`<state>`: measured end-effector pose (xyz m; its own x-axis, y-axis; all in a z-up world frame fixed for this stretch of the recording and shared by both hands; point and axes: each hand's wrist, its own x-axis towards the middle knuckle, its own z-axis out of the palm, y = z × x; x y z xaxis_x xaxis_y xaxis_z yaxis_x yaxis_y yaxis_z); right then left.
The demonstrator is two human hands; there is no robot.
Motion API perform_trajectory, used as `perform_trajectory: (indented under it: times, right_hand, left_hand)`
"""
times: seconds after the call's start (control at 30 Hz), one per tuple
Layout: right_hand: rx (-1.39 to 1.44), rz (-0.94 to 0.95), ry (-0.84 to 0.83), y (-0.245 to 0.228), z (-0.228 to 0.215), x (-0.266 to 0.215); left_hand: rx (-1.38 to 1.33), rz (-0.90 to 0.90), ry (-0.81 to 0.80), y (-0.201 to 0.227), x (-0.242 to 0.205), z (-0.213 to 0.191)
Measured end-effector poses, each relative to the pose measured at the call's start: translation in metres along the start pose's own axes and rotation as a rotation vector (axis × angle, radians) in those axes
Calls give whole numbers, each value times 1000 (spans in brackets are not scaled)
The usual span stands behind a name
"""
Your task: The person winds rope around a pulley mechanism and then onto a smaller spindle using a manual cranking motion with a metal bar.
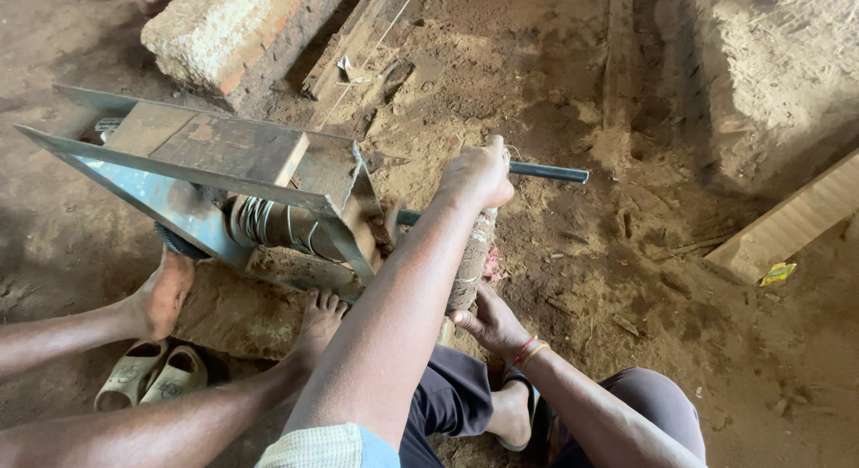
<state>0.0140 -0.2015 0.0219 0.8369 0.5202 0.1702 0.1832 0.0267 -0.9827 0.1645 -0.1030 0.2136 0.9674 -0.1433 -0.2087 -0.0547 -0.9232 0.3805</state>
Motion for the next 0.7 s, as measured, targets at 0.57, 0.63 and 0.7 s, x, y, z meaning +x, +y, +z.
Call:
perform_trajectory:
  times: [0.57,0.63,0.7]
  right_hand:
    - [201,61,24,-5,8,0]
    - [260,103,28,-6,9,-1]
    - [256,89,31,-5,10,-1]
  left_hand:
    - [81,32,-39,-2,17,2]
    - [86,29,-38,-2,19,0]
    - [88,25,-43,0,20,-2]
